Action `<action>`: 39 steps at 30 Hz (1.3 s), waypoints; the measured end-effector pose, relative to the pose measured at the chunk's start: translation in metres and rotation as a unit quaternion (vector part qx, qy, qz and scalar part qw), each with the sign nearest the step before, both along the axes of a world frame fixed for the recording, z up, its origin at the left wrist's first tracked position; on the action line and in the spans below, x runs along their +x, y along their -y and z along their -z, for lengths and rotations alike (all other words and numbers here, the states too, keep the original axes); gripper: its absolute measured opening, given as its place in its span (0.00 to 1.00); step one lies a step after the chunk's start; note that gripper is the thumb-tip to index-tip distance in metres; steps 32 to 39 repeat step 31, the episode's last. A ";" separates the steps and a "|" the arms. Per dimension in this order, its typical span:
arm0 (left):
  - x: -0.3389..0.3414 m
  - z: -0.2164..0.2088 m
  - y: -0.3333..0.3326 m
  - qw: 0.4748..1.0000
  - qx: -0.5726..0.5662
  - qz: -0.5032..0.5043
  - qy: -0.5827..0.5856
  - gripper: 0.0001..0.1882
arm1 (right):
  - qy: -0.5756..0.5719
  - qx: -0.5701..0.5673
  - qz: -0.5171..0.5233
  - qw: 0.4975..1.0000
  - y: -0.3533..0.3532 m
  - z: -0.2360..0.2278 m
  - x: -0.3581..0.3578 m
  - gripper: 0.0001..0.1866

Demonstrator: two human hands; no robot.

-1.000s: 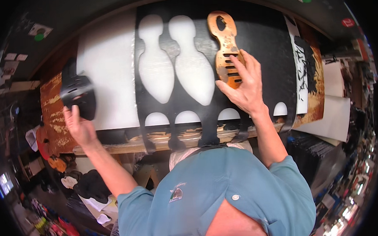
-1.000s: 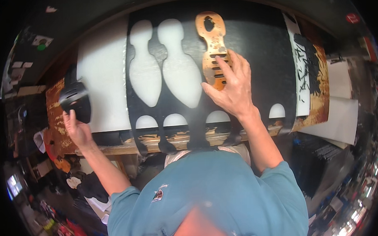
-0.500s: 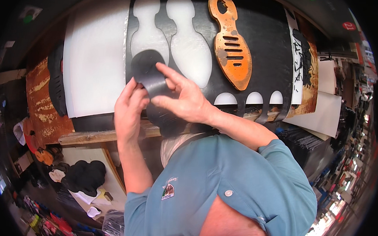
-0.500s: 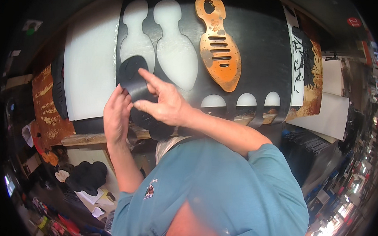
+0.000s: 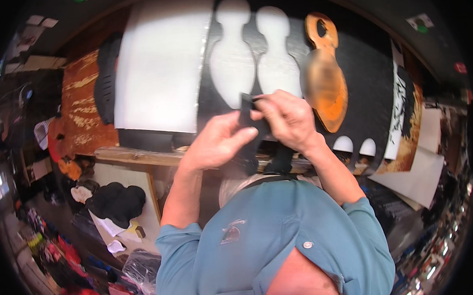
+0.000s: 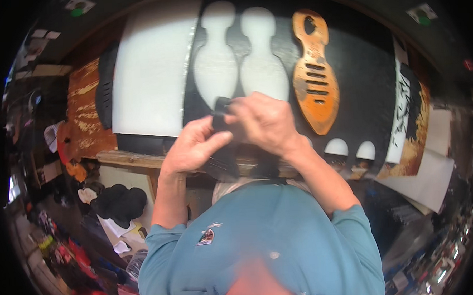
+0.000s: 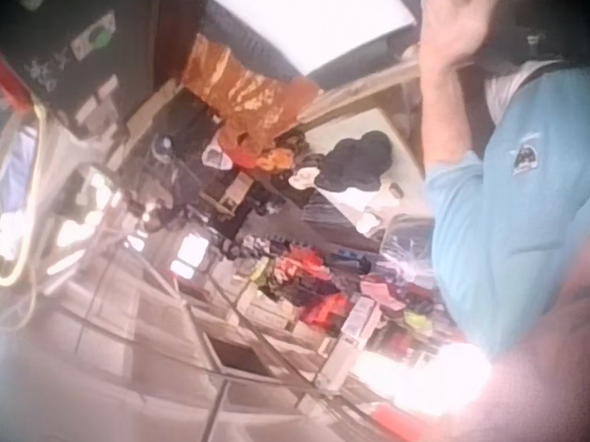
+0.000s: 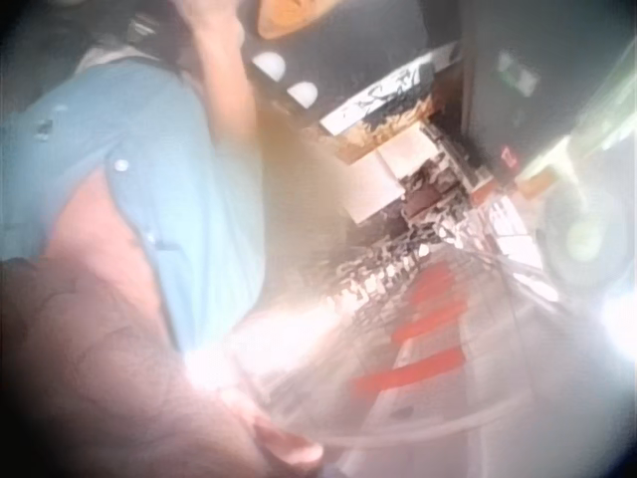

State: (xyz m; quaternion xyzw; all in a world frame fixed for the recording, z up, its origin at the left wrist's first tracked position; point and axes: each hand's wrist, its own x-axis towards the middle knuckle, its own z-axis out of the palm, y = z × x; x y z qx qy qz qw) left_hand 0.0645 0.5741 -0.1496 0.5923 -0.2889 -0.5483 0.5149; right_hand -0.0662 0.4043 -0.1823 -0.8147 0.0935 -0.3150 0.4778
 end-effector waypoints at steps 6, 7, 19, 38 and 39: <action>0.092 -0.013 -0.033 0.957 0.069 -0.177 0.220 0.08 | -0.012 0.343 0.177 0.923 0.063 0.004 -0.048 0.24; 0.128 -0.013 -0.044 0.932 0.071 -0.206 0.290 0.07 | -0.009 0.274 0.222 0.936 0.076 0.006 -0.061 0.22; 0.406 0.049 -0.063 0.588 0.324 -0.213 0.710 0.34 | -0.249 -0.016 0.508 0.824 0.201 0.019 -0.205 0.40; 0.038 0.076 0.101 0.735 -0.071 0.007 0.674 0.33 | -0.223 -0.193 0.260 0.920 0.067 0.032 -0.104 0.59; 0.038 0.076 0.101 0.735 -0.071 0.007 0.674 0.33 | -0.223 -0.193 0.260 0.920 0.067 0.032 -0.104 0.59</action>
